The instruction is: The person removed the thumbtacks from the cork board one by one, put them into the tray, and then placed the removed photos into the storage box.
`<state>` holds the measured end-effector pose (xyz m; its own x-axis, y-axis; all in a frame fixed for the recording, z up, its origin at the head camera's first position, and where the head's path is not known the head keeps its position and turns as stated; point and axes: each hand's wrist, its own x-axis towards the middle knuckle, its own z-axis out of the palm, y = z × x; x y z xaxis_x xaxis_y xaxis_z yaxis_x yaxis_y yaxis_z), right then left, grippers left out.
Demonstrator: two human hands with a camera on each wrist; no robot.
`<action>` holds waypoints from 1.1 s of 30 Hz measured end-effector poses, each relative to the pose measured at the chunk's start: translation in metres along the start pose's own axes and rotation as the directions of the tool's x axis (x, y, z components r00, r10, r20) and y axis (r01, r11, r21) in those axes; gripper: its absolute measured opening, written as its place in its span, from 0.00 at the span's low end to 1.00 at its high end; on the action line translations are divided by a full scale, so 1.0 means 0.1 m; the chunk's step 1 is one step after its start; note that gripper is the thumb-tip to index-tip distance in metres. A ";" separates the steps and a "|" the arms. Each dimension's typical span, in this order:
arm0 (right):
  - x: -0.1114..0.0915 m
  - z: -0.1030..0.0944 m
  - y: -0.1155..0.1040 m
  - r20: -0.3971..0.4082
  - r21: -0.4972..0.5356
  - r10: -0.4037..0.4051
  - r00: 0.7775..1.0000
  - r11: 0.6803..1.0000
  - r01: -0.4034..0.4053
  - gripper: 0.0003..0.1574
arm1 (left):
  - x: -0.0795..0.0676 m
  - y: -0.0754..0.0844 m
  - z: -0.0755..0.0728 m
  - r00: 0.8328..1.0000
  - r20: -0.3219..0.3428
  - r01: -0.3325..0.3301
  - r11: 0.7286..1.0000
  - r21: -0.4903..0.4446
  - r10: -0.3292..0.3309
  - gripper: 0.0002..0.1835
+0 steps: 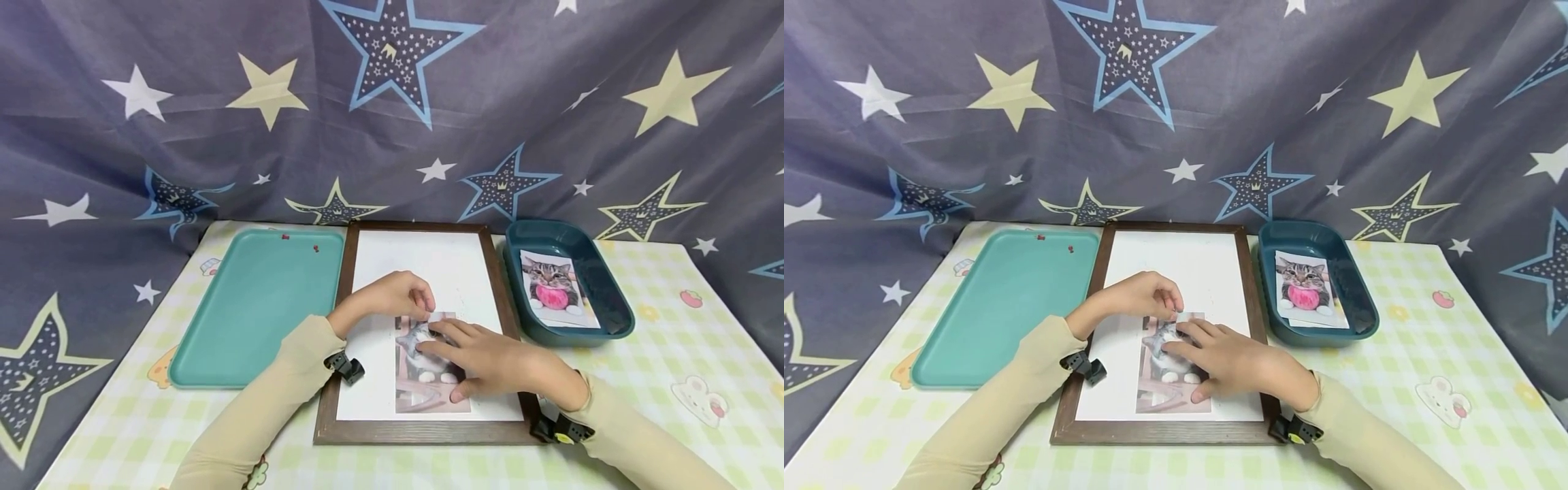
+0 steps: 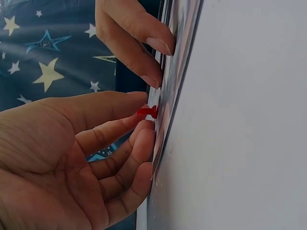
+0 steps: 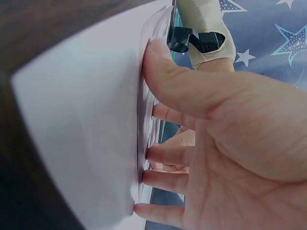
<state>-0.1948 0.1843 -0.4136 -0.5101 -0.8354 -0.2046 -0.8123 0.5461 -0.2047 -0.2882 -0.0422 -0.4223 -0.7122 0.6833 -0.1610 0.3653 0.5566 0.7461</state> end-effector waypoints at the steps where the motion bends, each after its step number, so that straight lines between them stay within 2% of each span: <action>1: 0.00 0.01 0.00 -0.004 0.002 -0.004 1.000 1.000 0.004 0.52 | 0.00 0.00 0.01 1.000 0.000 0.001 1.000 -0.003 -0.001 0.05; 6: 0.00 0.02 0.01 -0.028 0.001 -0.018 0.999 1.000 0.018 0.54 | 0.00 -0.01 0.00 1.000 -0.002 -0.015 1.000 0.021 0.015 0.08; 10: 0.00 0.01 0.01 -0.020 0.013 -0.018 1.000 1.000 0.018 0.53 | -0.01 0.00 0.01 1.000 0.011 -0.004 1.000 0.024 0.004 0.08; 15: -0.01 0.00 -0.01 -0.007 0.021 -0.004 1.000 1.000 0.004 0.53 | 0.00 -0.01 0.02 1.000 0.015 0.012 1.000 -0.001 -0.012 0.08; 23: -0.02 -0.01 -0.01 -0.006 0.034 -0.009 1.000 0.999 0.009 0.52 | 0.02 -0.02 0.03 0.997 0.008 0.080 0.992 -0.095 -0.080 0.09; 33: -0.01 0.00 0.01 -0.015 0.023 -0.017 1.000 1.000 0.017 0.53 | 0.01 -0.04 0.01 0.993 -0.006 0.118 0.984 -0.130 -0.120 0.10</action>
<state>-0.1949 0.1856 -0.4135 -0.5005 -0.8454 -0.1869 -0.8142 0.5329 -0.2305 -0.2896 -0.0428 -0.4260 -0.7546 0.6087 -0.2451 0.1978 0.5671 0.7995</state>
